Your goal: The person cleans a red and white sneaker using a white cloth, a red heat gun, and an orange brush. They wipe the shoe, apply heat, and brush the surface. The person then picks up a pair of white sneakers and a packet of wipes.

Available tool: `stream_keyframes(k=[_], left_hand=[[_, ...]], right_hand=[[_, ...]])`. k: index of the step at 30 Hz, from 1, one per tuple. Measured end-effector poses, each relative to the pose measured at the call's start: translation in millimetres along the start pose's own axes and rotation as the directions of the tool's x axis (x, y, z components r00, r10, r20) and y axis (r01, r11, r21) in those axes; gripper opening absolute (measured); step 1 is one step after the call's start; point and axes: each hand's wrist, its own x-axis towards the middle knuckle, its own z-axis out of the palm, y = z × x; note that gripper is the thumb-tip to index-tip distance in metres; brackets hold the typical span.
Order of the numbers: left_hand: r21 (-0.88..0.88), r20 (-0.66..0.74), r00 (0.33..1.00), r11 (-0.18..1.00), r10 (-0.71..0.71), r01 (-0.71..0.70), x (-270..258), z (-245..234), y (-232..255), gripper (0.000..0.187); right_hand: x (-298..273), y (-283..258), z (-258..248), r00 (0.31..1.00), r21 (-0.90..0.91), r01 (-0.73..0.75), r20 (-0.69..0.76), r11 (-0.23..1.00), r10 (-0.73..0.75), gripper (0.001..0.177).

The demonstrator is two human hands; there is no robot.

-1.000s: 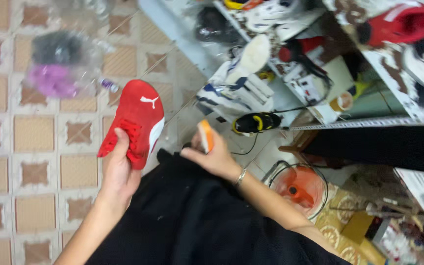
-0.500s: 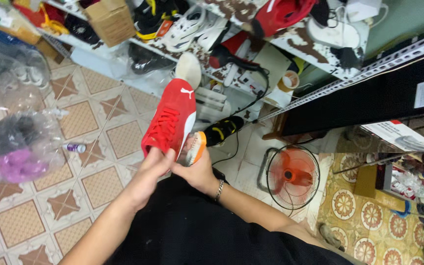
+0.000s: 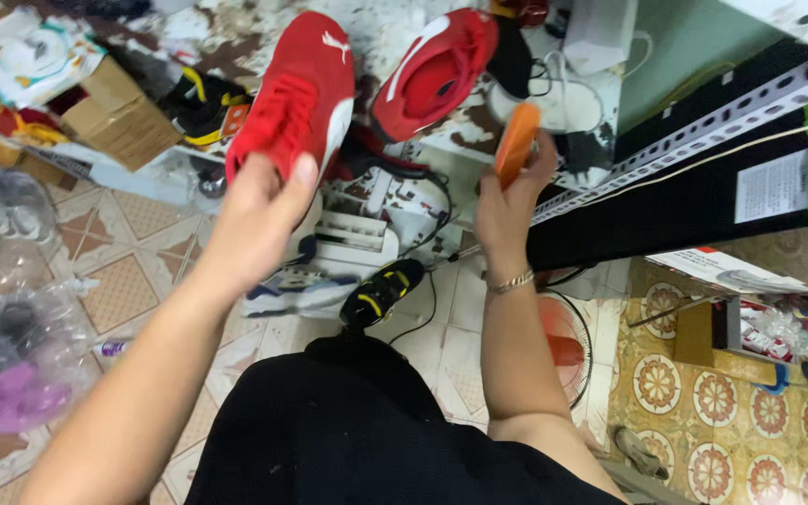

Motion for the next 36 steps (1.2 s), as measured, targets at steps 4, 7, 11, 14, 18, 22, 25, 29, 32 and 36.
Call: stream_keyframes(k=[4,7,11,14,18,22,25,29,32,36], left_hand=[[-0.171,-0.04,0.999,0.985,-0.036,0.029,75.3,26.6,19.8,0.059],[-0.279,0.015,0.973,0.935,0.231,-0.217,122.4,40.5,28.6,0.057],[-0.149,0.076,0.992,0.985,0.097,-0.085,153.1,54.5,49.4,0.07],[0.217,0.194,0.971,0.971,-0.138,0.094,160.3,51.6,69.6,0.078],[0.526,0.18,0.982,0.839,0.051,-0.14,140.9,47.1,87.3,0.072],[0.656,0.072,0.961,0.712,0.269,-0.248,99.6,39.4,91.4,0.054],[0.546,-0.064,0.707,0.617,0.705,-0.566,53.5,23.6,51.6,0.041],[0.652,-0.094,0.721,0.59,0.686,-0.476,-15.6,12.5,-72.7,0.027],[0.751,0.095,0.988,0.642,0.126,-0.154,-92.8,0.7,-222.6,0.052],[0.732,-0.056,0.711,0.455,-0.701,0.507,-254.4,-27.2,-328.3,0.053]], right_hand=[[48.8,12.3,-11.7,0.985,-0.225,0.156,-0.038,0.962,-0.168,0.07],[68.2,24.1,-10.0,0.959,-0.232,0.273,-0.016,0.934,-0.285,0.065],[74.3,39.7,-5.1,0.928,-0.263,0.37,0.055,0.891,-0.369,0.058],[67.4,48.3,-3.7,0.957,-0.274,0.288,0.07,0.917,-0.28,0.054],[61.5,53.2,-5.0,0.958,-0.358,0.282,0.045,0.89,-0.285,0.051],[64.3,57.2,-3.4,0.941,-0.416,0.323,0.048,0.85,-0.334,0.051],[62.1,54.4,-4.1,0.927,-0.443,0.36,0.067,0.821,-0.37,0.05],[57.3,43.1,-6.8,0.936,-0.361,0.345,0.059,0.866,-0.348,0.044],[46.0,46.8,-4.5,0.89,-0.346,0.399,-0.077,0.849,-0.449,0.035],[-9.3,65.3,19.3,0.783,-0.25,0.477,-0.314,0.842,-0.537,0.031]])
